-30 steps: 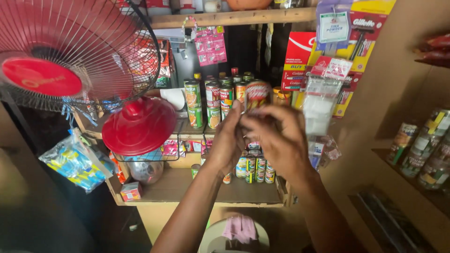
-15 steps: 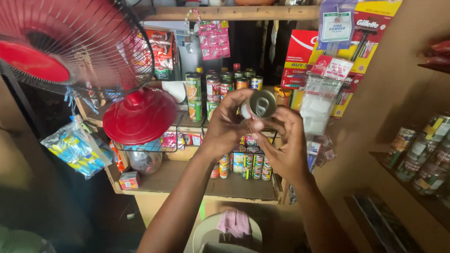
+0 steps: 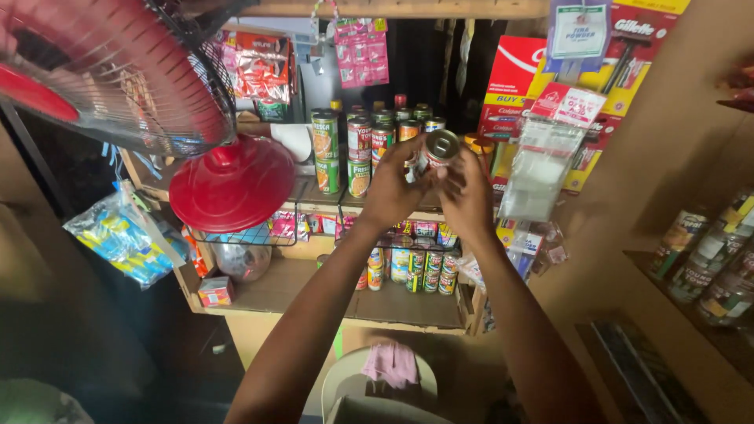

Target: Picking up various canned goods and sachets from a store shelf and placing them into a cardboard box.

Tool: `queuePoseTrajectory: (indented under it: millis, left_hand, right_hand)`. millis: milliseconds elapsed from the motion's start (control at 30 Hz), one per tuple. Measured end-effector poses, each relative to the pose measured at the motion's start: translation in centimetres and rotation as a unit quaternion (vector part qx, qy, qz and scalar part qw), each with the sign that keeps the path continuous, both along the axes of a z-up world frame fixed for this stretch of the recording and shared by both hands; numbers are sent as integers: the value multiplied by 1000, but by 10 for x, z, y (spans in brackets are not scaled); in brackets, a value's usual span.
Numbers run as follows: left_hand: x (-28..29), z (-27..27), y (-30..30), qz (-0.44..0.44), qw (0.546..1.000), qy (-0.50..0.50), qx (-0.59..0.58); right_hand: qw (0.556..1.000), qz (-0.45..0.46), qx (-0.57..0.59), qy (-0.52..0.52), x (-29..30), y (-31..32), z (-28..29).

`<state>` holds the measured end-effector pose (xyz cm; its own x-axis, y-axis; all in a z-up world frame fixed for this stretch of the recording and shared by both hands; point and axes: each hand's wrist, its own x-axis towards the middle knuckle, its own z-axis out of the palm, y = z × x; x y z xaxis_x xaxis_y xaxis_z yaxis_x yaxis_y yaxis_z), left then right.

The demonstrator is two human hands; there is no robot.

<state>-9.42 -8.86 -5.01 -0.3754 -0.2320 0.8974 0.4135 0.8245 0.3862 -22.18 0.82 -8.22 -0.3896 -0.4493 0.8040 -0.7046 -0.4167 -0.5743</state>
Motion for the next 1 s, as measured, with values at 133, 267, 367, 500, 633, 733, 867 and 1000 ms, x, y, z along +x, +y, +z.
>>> queuePoseTrajectory:
  millis: [133, 267, 367, 500, 633, 733, 867, 1000]
  left_hand:
    - [-38, -46, -39, 118, 992, -45, 15]
    - [-73, -109, -84, 166, 974, -146, 49]
    - [-77, -141, -100, 209, 960, -185, 10]
    - [-64, -146, -100, 263, 928, -260, -43]
    - [-52, -156, -100, 268, 920, -275, -83]
    - [-48, -163, -94, 276, 926, -228, -122]
    - [-42, -159, -86, 277, 932, -183, -145]
    - [-40, -155, -82, 281, 922, -236, -126]
  right_hand:
    - [993, -57, -57, 90, -76, -85, -67]
    - [995, -56, 86, -6, -102, -124, -100]
    - [986, -101, 135, 17, -101, -135, -116]
    - [984, -88, 151, -17, -93, -137, -128]
    - [985, -143, 83, 54, -84, -136, -130]
    - [977, -174, 85, 87, -81, -131, -134]
    - [976, -185, 69, 89, -84, -140, -141]
    - [971, -199, 87, 96, -77, -135, -136]
